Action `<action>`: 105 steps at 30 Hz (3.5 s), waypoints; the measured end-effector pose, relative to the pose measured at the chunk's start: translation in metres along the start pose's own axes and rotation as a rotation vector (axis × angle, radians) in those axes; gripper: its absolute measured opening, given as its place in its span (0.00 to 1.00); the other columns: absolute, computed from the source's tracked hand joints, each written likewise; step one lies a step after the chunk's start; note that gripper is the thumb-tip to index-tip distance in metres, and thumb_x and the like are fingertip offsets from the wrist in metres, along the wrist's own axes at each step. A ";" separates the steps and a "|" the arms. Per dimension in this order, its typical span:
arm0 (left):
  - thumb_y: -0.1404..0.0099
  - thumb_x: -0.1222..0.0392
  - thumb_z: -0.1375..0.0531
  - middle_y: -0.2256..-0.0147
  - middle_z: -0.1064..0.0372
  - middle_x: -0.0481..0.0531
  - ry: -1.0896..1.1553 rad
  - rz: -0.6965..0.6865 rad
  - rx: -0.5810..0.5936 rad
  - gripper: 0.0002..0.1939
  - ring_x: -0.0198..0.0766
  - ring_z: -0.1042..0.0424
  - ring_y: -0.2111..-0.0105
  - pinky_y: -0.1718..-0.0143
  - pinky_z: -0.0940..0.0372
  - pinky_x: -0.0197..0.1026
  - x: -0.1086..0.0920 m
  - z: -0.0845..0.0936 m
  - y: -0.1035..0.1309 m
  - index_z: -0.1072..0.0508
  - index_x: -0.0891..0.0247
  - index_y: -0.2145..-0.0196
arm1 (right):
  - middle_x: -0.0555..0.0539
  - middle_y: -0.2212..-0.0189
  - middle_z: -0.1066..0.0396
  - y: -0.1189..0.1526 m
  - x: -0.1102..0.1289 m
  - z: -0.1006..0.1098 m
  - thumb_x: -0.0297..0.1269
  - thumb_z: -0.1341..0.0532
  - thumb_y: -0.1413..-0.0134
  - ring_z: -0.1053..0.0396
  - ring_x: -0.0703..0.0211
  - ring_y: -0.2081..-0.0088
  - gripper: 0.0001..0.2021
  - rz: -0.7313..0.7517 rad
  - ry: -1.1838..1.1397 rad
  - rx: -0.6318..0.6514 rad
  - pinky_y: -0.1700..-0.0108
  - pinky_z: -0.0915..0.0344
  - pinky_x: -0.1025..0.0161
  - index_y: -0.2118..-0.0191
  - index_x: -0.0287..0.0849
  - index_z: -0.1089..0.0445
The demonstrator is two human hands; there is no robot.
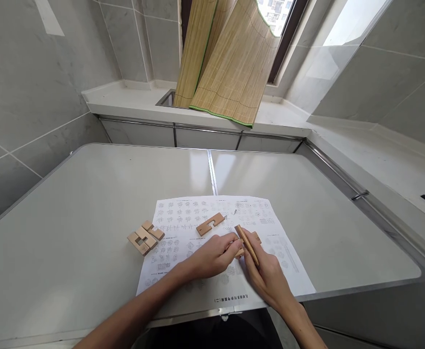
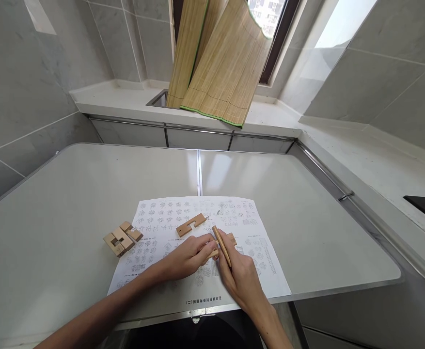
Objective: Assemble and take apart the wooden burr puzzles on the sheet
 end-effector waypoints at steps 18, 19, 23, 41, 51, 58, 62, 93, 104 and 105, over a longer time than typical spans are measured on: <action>0.22 0.49 0.53 0.71 0.36 0.47 0.058 -0.033 -0.006 0.19 0.37 0.40 0.72 0.69 0.44 0.40 -0.001 0.001 0.004 0.31 0.62 0.65 | 0.45 0.51 0.19 0.000 -0.004 -0.001 0.36 0.50 0.26 0.18 0.54 0.63 0.27 0.067 -0.014 -0.042 0.60 0.21 0.61 0.25 0.53 0.45; 0.22 0.49 0.52 0.71 0.36 0.47 0.062 -0.031 -0.009 0.19 0.37 0.40 0.72 0.69 0.44 0.40 -0.001 0.001 0.004 0.31 0.62 0.64 | 0.45 0.49 0.20 0.000 -0.004 -0.001 0.36 0.50 0.26 0.19 0.54 0.63 0.27 0.066 -0.022 -0.039 0.59 0.21 0.60 0.25 0.54 0.45; 0.23 0.47 0.51 0.73 0.36 0.47 0.070 -0.048 -0.034 0.21 0.36 0.41 0.74 0.71 0.46 0.40 0.000 0.000 0.003 0.29 0.62 0.66 | 0.44 0.47 0.22 0.000 -0.003 -0.001 0.36 0.50 0.26 0.19 0.54 0.62 0.27 0.061 -0.059 -0.034 0.58 0.22 0.59 0.26 0.53 0.45; 0.28 0.37 0.43 0.69 0.26 0.50 0.644 -0.070 -0.505 0.24 0.29 0.34 0.83 0.83 0.46 0.34 0.022 0.047 -0.001 0.28 0.64 0.59 | 0.42 0.40 0.31 -0.062 0.012 -0.013 0.31 0.44 0.31 0.33 0.44 0.39 0.22 0.253 0.050 0.048 0.39 0.32 0.42 0.35 0.51 0.36; 0.31 0.40 0.37 0.70 0.25 0.53 0.742 -0.038 -0.531 0.25 0.30 0.35 0.81 0.79 0.43 0.35 0.044 0.059 -0.001 0.22 0.67 0.53 | 0.42 0.51 0.27 -0.107 0.011 -0.029 0.31 0.42 0.30 0.34 0.46 0.49 0.11 0.364 0.097 0.235 0.47 0.30 0.45 0.47 0.48 0.29; 0.33 0.41 0.35 0.54 0.21 0.63 0.774 -0.018 -0.542 0.26 0.27 0.35 0.80 0.79 0.45 0.35 0.037 0.063 0.001 0.21 0.68 0.53 | 0.43 0.60 0.27 -0.116 -0.007 -0.023 0.40 0.45 0.27 0.31 0.50 0.58 0.11 0.208 -0.052 0.082 0.54 0.32 0.52 0.57 0.45 0.26; 0.33 0.40 0.34 0.53 0.21 0.64 0.766 -0.004 -0.520 0.27 0.27 0.34 0.81 0.80 0.47 0.36 0.035 0.063 0.001 0.22 0.69 0.51 | 0.46 0.64 0.26 -0.136 -0.031 -0.011 0.51 0.40 0.32 0.30 0.52 0.62 0.18 -0.043 -0.340 -0.138 0.57 0.34 0.55 0.50 0.42 0.28; 0.33 0.50 0.32 0.48 0.23 0.68 0.919 0.057 -0.367 0.22 0.26 0.34 0.80 0.80 0.46 0.34 0.039 0.062 -0.004 0.22 0.68 0.47 | 0.57 0.79 0.42 -0.146 -0.030 -0.007 0.45 0.32 0.44 0.56 0.68 0.82 0.13 -0.336 -1.422 0.143 0.79 0.50 0.66 0.67 0.45 0.35; 0.31 0.48 0.33 0.48 0.23 0.68 0.884 0.060 -0.309 0.24 0.27 0.34 0.79 0.79 0.45 0.35 0.039 0.059 -0.005 0.24 0.67 0.45 | 0.52 0.72 0.29 -0.139 -0.028 -0.012 0.49 0.31 0.42 0.48 0.66 0.81 0.22 -0.291 -1.323 0.255 0.75 0.47 0.63 0.46 0.48 0.28; 0.31 0.48 0.33 0.48 0.23 0.69 0.879 0.057 -0.306 0.24 0.27 0.34 0.79 0.79 0.45 0.35 0.039 0.059 -0.005 0.24 0.67 0.45 | 0.52 0.73 0.29 -0.139 -0.028 -0.013 0.49 0.31 0.42 0.47 0.66 0.81 0.23 -0.287 -1.336 0.270 0.75 0.47 0.64 0.44 0.49 0.29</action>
Point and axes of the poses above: each hand's wrist, its own y-axis away from the middle knuckle, its own z-axis out of the back of the hand, x = y × z, the point moved 1 cm from there along -y, towards the middle knuckle
